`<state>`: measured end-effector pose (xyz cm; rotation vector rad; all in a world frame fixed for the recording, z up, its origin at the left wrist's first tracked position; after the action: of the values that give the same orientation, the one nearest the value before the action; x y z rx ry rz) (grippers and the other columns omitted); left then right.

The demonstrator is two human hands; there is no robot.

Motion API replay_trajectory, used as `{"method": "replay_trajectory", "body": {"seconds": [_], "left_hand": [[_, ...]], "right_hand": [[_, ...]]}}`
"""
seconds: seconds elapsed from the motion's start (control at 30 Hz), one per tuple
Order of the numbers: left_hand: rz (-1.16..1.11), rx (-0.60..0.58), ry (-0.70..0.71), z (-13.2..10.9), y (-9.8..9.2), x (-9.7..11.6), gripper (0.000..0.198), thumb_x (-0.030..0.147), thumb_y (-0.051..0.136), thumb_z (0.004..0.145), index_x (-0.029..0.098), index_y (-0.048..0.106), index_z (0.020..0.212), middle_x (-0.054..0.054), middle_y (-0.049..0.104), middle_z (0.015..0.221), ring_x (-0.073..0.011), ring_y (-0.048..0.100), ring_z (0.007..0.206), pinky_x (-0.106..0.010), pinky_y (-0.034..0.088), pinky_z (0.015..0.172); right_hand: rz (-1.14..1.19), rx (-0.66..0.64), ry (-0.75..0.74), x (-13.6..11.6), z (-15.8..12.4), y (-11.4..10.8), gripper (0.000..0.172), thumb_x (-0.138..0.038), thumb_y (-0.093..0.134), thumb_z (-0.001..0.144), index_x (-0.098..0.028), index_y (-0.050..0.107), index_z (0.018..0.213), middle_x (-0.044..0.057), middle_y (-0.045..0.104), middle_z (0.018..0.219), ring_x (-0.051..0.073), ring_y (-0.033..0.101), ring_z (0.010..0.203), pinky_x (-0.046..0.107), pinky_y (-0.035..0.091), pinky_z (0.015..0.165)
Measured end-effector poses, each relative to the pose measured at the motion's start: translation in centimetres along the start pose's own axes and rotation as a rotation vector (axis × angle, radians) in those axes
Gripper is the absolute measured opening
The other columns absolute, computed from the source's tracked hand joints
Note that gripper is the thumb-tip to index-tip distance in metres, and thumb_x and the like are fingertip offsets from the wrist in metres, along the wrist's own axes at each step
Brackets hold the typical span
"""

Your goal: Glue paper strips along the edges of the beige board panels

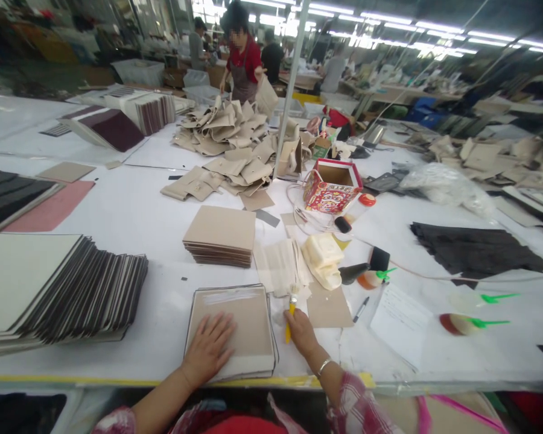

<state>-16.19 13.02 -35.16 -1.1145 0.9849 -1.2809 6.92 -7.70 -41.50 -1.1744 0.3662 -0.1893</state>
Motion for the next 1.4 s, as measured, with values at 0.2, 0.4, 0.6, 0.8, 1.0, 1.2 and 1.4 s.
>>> {"method": "replay_trajectory", "body": {"seconds": [0.2,0.4,0.6,0.8,1.0,1.2,1.4], "left_hand": [[-0.086,-0.029,-0.031,0.0,-0.6,0.1,0.05,0.044,0.042,0.083,0.026,0.037,0.13,-0.005,0.041,0.133,-0.0222,0.033,0.124,-0.044,0.019,0.104],[-0.458,0.065,-0.194,5.5,-5.3,2.7,0.056,0.035,0.047,0.081,0.019,0.031,0.132,-0.009,0.039,0.134,-0.0207,0.038,0.12,-0.038,0.036,0.097],[-0.72,0.014,-0.264,8.8,-6.0,3.2,0.041,0.028,0.049,0.077,0.022,0.047,0.118,-0.006,0.053,0.117,-0.0151,0.056,0.091,-0.026,0.051,0.069],[-0.977,-0.044,-0.409,5.1,-4.5,2.7,0.034,0.028,0.048,0.077,0.02,0.052,0.11,-0.009,0.054,0.111,-0.016,0.057,0.083,-0.027,0.05,0.066],[-1.757,-0.431,-0.544,8.0,-6.8,10.4,0.08,0.041,0.064,0.065,0.022,0.024,0.131,-0.015,0.046,0.121,-0.01,0.056,0.062,-0.023,0.045,0.052],[-1.647,-0.182,-0.846,4.8,-7.3,4.4,0.046,0.058,0.054,0.066,0.012,0.055,0.07,0.004,0.044,0.048,-0.008,0.039,0.043,-0.021,0.034,0.045],[-0.727,-0.027,-1.362,-17.7,-11.1,-7.2,0.037,0.049,0.045,0.07,0.016,0.06,0.068,0.003,0.047,0.051,-0.0124,0.046,0.052,-0.022,0.035,0.051]], "right_hand": [[0.047,0.061,0.142,-0.7,1.8,-3.3,0.017,-0.013,0.037,0.083,-0.015,0.049,0.095,0.004,0.053,0.072,0.016,0.052,0.07,0.03,0.044,0.066],[0.619,-0.07,0.325,-4.7,5.4,-10.9,0.022,-0.026,0.043,0.083,-0.02,0.036,0.103,-0.001,0.056,0.076,0.012,0.057,0.07,0.023,0.045,0.067],[0.14,-0.246,0.306,-3.8,4.3,-13.0,0.028,-0.007,0.04,0.073,-0.02,0.047,0.097,0.005,0.058,0.077,0.018,0.057,0.068,0.03,0.042,0.064],[0.154,-0.115,0.645,1.2,-4.2,-16.0,0.018,-0.017,0.041,0.077,-0.02,0.046,0.094,0.006,0.058,0.077,0.019,0.058,0.068,0.031,0.044,0.062],[0.855,0.174,0.713,-7.5,0.1,-18.2,0.019,-0.033,0.051,0.08,-0.022,0.038,0.089,0.0,0.055,0.078,0.013,0.058,0.068,0.024,0.048,0.063],[0.826,0.12,0.473,-9.5,4.8,-14.4,0.018,-0.035,0.045,0.083,-0.022,0.04,0.095,0.007,0.058,0.099,0.015,0.061,0.079,0.029,0.049,0.073],[0.163,-0.032,0.014,-0.3,8.3,-3.4,0.027,-0.03,0.039,0.083,-0.015,0.05,0.102,0.013,0.061,0.095,0.023,0.058,0.083,0.038,0.045,0.076]]}}
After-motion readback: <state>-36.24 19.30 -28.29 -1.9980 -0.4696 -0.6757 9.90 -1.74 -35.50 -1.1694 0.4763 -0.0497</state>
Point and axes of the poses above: each hand's wrist, its own z-axis towards the middle knuckle, its own y-axis out of the palm, x = y × z, the point moved 1 cm from there along z, towards the middle knuckle
